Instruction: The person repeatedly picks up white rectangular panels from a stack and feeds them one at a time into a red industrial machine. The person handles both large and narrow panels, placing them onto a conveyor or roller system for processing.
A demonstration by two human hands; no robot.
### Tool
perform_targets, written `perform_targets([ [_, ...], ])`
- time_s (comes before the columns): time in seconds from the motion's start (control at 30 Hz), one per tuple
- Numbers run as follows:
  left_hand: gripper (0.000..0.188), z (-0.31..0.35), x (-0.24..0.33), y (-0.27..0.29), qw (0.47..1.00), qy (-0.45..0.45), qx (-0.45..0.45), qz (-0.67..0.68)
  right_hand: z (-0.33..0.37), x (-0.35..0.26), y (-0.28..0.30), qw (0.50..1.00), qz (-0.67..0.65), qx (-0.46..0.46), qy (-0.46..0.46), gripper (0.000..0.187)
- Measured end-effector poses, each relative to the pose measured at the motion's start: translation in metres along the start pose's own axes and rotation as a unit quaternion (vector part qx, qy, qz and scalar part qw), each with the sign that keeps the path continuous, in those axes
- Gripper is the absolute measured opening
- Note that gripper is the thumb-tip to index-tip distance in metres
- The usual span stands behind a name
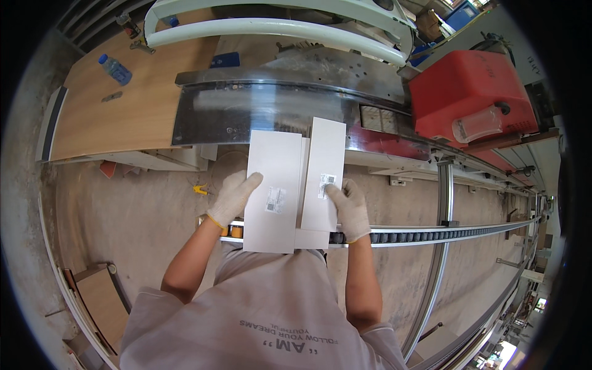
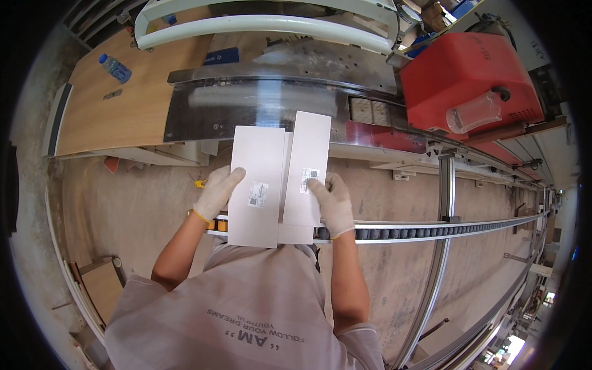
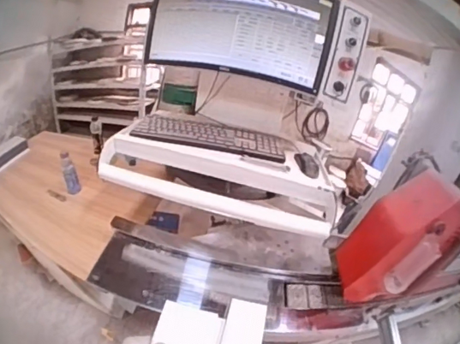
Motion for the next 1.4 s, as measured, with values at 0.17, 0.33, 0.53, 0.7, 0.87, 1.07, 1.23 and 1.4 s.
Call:
perform_targets([
  [0.17,0.048,0.001,0.001,0.001,1.000,0.024,-0.003,-0.013,-0.005,0.000,0.032,0.979,-0.189,-0.075,-0.037,0.025],
  [0.33,0.054,0.009,0.016,-0.001,0.999,0.047,0.011,0.011,0.014,0.008,0.087,0.986,-0.148,-0.016,-0.069,0.029],
  [0.53,0.064,0.039,0.028,-0.008,0.948,0.054,0.009,-0.314,0.021,0.026,0.071,0.997,0.009,-0.038,-0.065,0.057],
  [0.7,0.061,0.042,0.018,-0.013,0.956,0.086,-0.012,-0.279,0.027,-0.004,0.051,0.981,0.188,-0.032,-0.024,0.112],
  [0.87,0.067,-0.003,0.031,-0.001,0.987,0.063,0.034,-0.141,-0.016,-0.031,0.040,0.969,0.244,-0.017,-0.024,0.123],
  [1.07,0.068,-0.045,0.048,0.014,0.990,0.064,0.047,-0.118,-0.045,-0.062,0.031,0.950,0.298,0.070,0.059,0.131],
  [1.23,0.070,-0.053,0.052,0.019,0.984,0.122,0.040,-0.127,-0.052,-0.076,0.008,0.914,0.405,0.000,-0.001,0.131],
  [1.4,0.069,-0.051,0.065,0.022,0.986,0.134,0.096,-0.025,-0.034,-0.093,-0.007,0.870,0.491,-0.011,0.044,0.130],
])
Point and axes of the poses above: each hand's wrist, its own z-axis away from the middle knuckle, its own y-axis out of the back of the hand, x = y × z, the point moved 10 cm from there along -z, towards the middle knuckle, and after that the axes turned 11 degrees about -z, right-handed, at the moved point
